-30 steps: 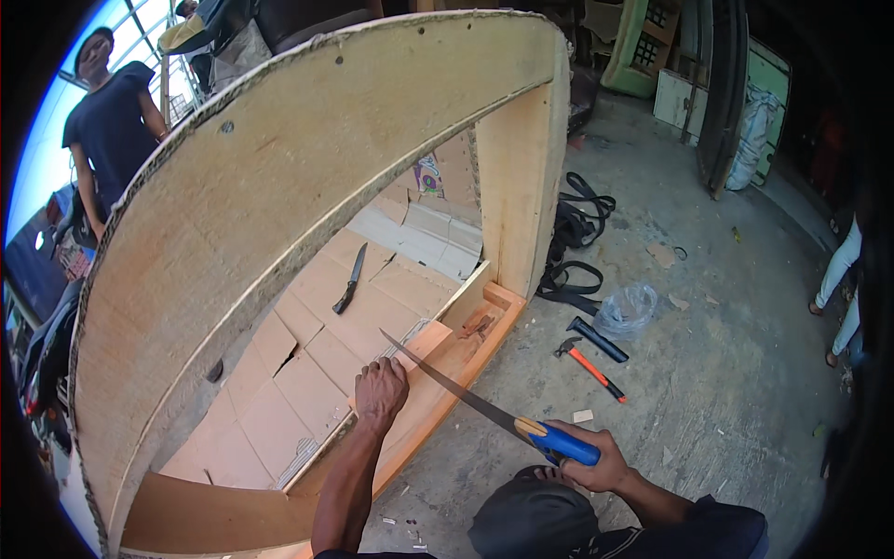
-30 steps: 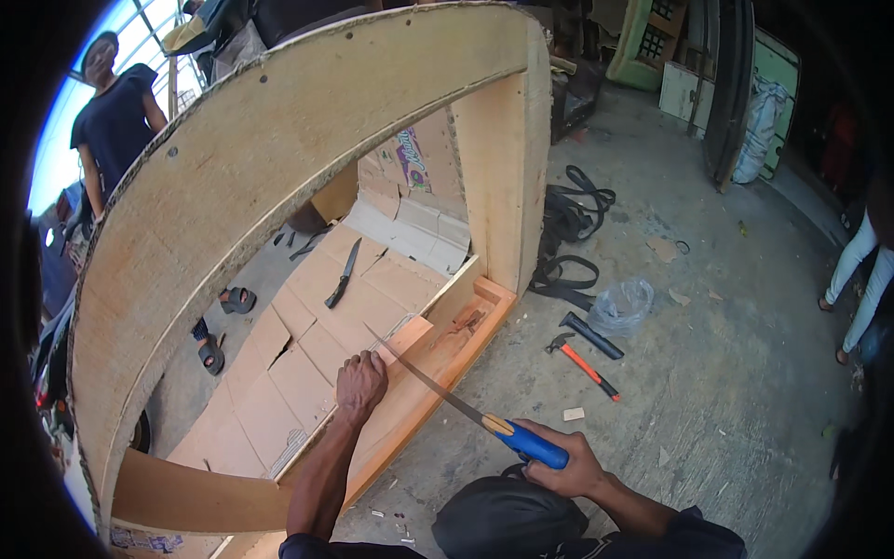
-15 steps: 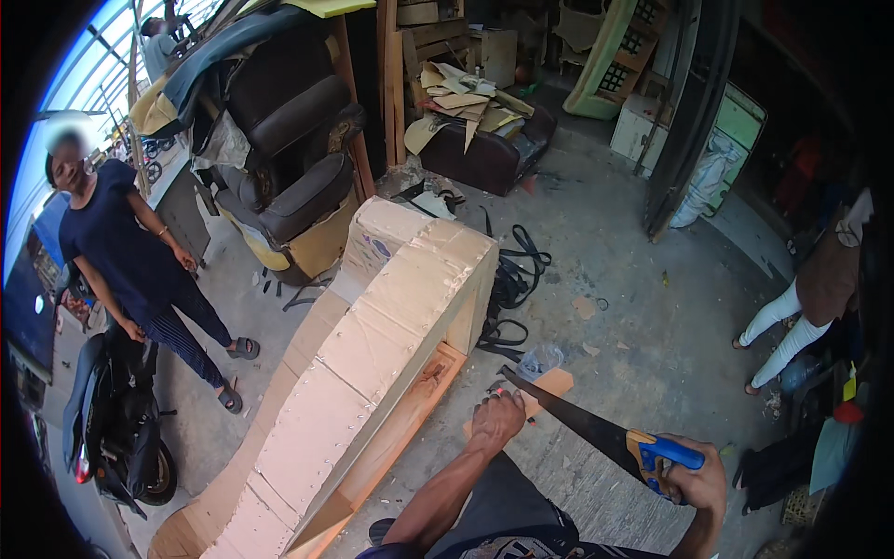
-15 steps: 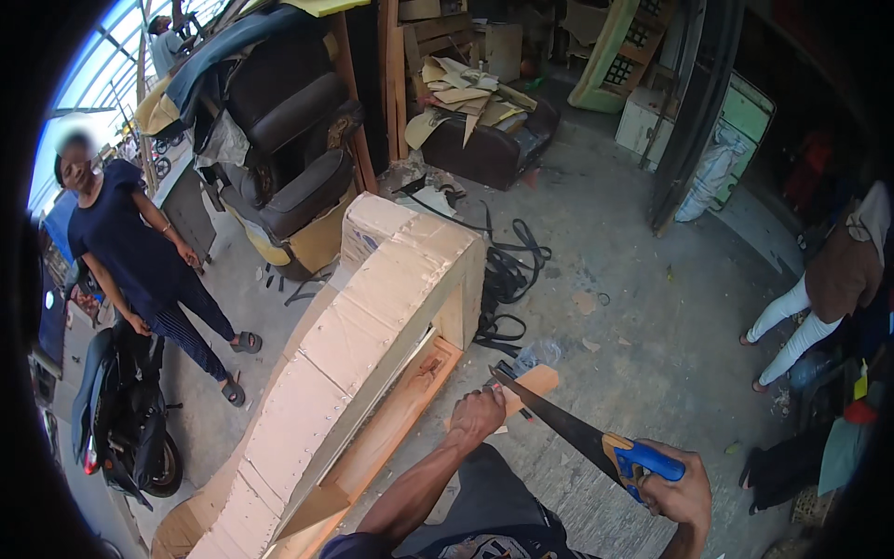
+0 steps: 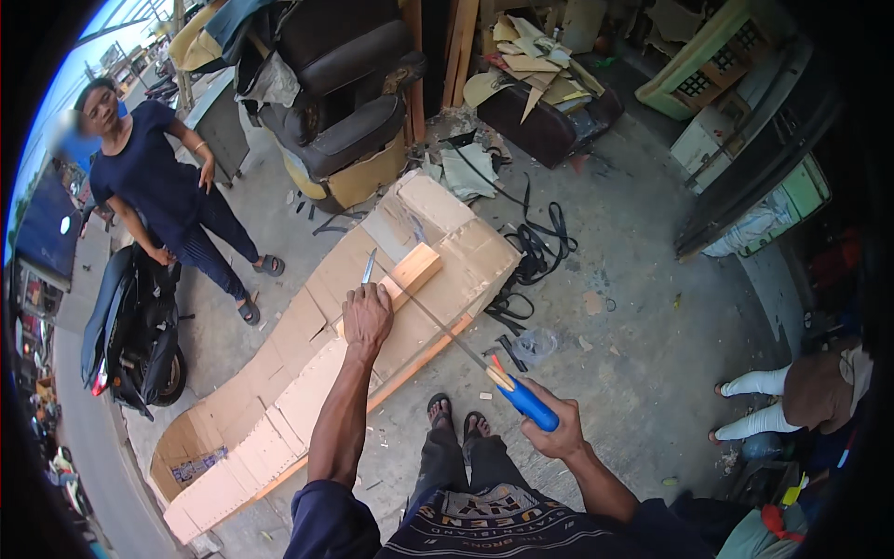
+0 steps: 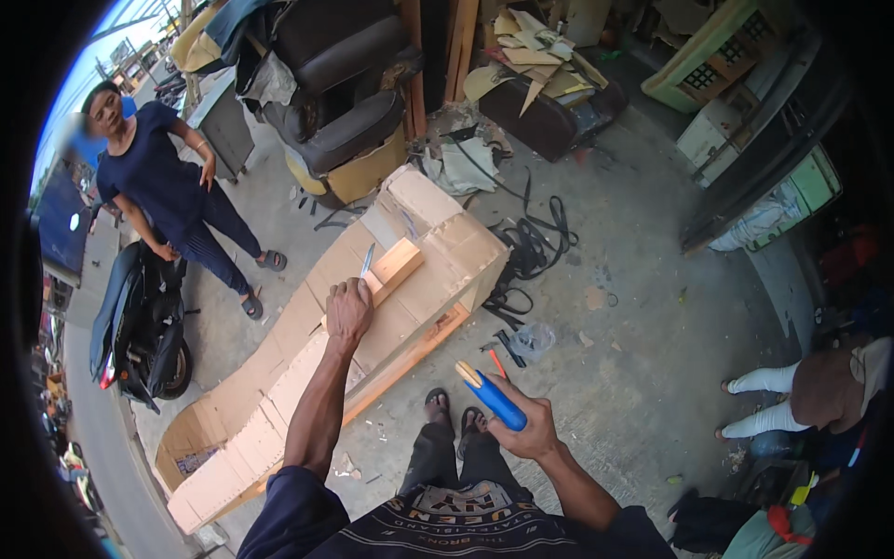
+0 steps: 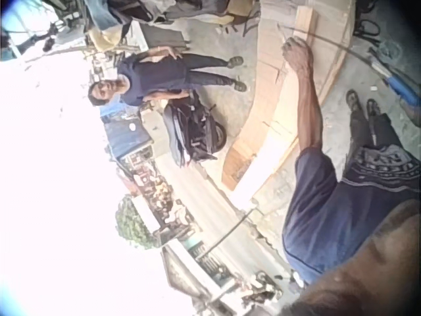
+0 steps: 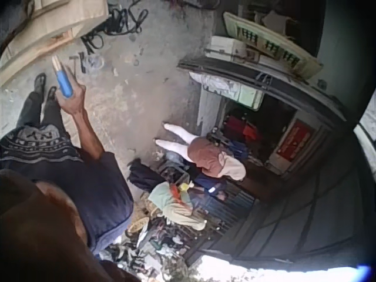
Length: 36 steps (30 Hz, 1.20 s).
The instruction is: The person marks a piece of wood against a wooden frame with a pencil, cuts it using a handsaw, and fastens it to the wooden frame with nails using a hammer.
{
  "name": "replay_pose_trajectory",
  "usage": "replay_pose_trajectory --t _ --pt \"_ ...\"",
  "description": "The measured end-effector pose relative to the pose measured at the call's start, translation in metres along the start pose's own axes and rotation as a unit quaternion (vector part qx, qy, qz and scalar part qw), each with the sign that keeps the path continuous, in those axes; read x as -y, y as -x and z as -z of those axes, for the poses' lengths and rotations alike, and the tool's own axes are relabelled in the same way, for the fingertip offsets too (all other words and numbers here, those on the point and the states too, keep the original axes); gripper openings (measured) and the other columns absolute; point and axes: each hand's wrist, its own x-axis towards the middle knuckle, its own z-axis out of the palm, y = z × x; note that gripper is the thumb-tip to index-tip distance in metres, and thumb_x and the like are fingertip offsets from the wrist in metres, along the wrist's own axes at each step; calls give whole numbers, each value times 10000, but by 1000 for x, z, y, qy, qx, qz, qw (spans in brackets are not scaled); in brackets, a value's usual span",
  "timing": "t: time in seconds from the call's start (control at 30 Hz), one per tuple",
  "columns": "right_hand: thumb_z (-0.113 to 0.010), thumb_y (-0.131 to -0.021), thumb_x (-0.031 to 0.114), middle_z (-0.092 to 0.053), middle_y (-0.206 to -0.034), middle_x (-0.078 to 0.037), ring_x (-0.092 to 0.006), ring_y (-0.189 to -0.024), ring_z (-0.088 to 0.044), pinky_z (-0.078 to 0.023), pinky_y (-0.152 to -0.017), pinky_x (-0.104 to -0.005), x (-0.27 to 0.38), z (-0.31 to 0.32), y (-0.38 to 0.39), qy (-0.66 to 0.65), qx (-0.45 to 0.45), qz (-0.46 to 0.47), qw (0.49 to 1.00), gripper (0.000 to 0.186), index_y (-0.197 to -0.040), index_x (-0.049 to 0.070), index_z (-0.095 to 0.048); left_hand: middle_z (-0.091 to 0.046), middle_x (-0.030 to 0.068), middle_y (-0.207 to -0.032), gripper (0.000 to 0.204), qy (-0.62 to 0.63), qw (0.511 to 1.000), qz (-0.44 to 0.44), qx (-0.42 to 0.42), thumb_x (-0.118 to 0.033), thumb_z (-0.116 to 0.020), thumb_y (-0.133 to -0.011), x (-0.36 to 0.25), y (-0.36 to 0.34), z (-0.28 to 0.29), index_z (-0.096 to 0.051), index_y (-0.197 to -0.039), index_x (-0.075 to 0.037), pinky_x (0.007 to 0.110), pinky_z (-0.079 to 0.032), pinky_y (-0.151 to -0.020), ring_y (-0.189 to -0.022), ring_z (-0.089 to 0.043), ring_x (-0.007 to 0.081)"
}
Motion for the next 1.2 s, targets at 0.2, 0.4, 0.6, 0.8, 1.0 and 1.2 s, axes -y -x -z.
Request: replay_pose_trajectory --t 0.2,0.4,0.6,0.8,1.0,1.2 --pt "-631 -738 20 -734 -1077 -187 -175 -726 -730 -570 -671 -285 -4 -8 -8 -14 58 5 998 641 -1375 -8 -562 -705 209 -1065 414 -13 991 131 9 -366 -430 -1008 3 -7 -8 -677 -1116 -52 536 -453 -944 -1032 -657 392" --pt "-613 -704 45 -726 -1022 -202 -120 -681 -669 -543 -644 -259 15 4 -19 16 64 14 998 652 -1339 -90 -559 -730 246 -872 541 -43 978 203 19 -340 -357 -1026 -14 -5 -14 -752 -863 -8 494 -479 -915 -839 -713 386" --pt "-593 -713 -1 -693 -1215 -244 -289 -991 -752 -597 -782 -305 11 -26 -69 -16 113 -32 993 695 -1402 -49 -523 -714 266 -835 519 -28 979 203 -2 -309 -369 -1023 -14 -6 -8 -726 -780 -21 502 -472 -852 -816 -700 403" --pt "-643 -752 24 -675 -1211 -278 -271 -921 -764 -594 -727 -318 32 -2 -37 -9 129 32 991 646 -1374 -97 -517 -718 238 -820 526 -47 976 211 34 -311 -367 -1025 -13 -3 -10 -712 -756 -19 484 -474 -843 -809 -698 396" --pt "-629 -777 28 -721 -966 -168 -219 -768 -750 -574 -699 -281 19 -81 -117 4 105 -78 991 625 -1393 -23 -533 -724 226 -826 558 -35 980 195 27 -333 -347 -1030 -12 -17 -7 -725 -774 -11 488 -472 -871 -810 -699 384" --pt "-603 -783 -5 -730 -967 -145 -180 -869 -749 -577 -792 -290 54 -17 -31 -5 76 9 997 612 -1392 -15 -539 -718 223 -782 568 -31 980 197 5 -333 -350 -1030 -4 1 -13 -733 -751 -19 485 -470 -883 -793 -700 388"
